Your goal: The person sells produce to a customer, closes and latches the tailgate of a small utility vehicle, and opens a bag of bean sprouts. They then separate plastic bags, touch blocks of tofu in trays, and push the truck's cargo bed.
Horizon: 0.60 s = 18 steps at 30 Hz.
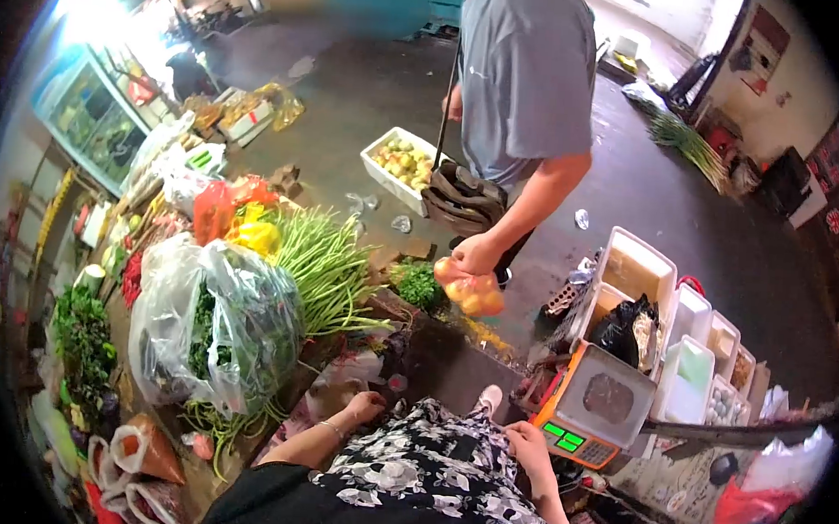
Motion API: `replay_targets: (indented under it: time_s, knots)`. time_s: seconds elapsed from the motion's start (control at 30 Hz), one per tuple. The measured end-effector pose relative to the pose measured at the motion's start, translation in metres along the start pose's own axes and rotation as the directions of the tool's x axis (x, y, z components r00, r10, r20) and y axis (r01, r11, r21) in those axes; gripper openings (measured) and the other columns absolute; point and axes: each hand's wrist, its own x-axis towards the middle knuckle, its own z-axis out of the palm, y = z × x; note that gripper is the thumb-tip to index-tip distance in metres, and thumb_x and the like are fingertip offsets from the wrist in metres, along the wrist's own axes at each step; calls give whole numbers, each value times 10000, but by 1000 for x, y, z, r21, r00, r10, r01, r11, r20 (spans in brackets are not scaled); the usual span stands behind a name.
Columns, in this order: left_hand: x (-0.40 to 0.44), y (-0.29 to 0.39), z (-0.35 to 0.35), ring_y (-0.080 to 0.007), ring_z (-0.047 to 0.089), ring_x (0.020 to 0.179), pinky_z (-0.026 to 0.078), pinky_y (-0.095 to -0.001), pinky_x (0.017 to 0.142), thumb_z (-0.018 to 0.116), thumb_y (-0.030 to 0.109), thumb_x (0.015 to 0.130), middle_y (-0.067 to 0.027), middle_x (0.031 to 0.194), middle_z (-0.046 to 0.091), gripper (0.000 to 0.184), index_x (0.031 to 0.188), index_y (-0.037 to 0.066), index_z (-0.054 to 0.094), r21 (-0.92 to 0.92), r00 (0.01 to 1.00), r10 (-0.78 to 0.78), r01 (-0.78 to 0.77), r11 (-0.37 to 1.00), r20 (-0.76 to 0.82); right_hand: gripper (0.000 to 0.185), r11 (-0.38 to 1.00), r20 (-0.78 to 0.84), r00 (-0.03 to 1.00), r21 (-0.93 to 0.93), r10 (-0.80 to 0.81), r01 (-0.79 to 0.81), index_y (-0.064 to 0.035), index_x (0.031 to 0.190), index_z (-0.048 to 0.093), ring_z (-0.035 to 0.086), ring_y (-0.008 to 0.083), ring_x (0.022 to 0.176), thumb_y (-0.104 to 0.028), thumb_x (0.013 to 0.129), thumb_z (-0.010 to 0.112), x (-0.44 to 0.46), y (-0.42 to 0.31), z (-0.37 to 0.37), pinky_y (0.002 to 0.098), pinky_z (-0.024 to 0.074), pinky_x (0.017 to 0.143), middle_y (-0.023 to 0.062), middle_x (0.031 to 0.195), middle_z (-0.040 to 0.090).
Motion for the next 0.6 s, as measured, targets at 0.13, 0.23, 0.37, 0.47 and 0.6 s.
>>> replay_targets:
  time_s: [0.13, 0.23, 0.37, 0.47, 0.6]
  knots:
    - [15, 10, 11, -230, 667, 822, 519, -341, 759, 665, 191, 745, -115, 912, 699, 254, 971, 81, 699, -36, 998, -1, -1, 999, -56, 201, 990, 3, 998, -128, 66, -65, 8, 877, 645, 552, 102, 630, -190, 849, 617, 23, 28, -38, 261, 440, 558, 33, 726, 625]
    - [35, 13, 26, -230, 663, 796, 520, -342, 747, 665, 188, 747, -120, 894, 697, 272, 992, 74, 691, -179, 997, -42, 31, 983, -60, 207, 962, 30, 990, -241, 140, -129, 17, 862, 648, 577, 129, 633, -183, 819, 615, 52, 44, -74, 287, 455, 574, 55, 699, 632]
    - [46, 42, 32, -195, 652, 681, 534, -323, 635, 618, 149, 793, -88, 830, 688, 234, 999, 49, 666, -107, 987, 97, -111, 988, -127, 195, 877, 79, 995, -480, 64, -19, 12, 749, 634, 545, 112, 526, -171, 815, 614, 88, 15, -117, 262, 419, 476, 56, 618, 598]
    - [47, 78, 35, -147, 593, 536, 490, -289, 483, 600, 141, 816, -73, 756, 653, 239, 1031, 46, 643, -473, 978, -164, 86, 877, -127, 219, 901, 48, 990, -422, 130, -98, 9, 748, 623, 551, 126, 514, -200, 813, 620, 116, 14, -159, 267, 428, 468, 58, 623, 599]
    - [14, 141, 14, -128, 573, 551, 463, -275, 461, 577, 115, 836, -58, 746, 629, 244, 1064, 39, 620, -544, 959, -283, 225, 809, -24, 194, 812, 45, 975, -563, 216, -154, 16, 763, 613, 555, 141, 487, -158, 833, 563, 162, -27, -184, 288, 441, 450, 68, 614, 592]
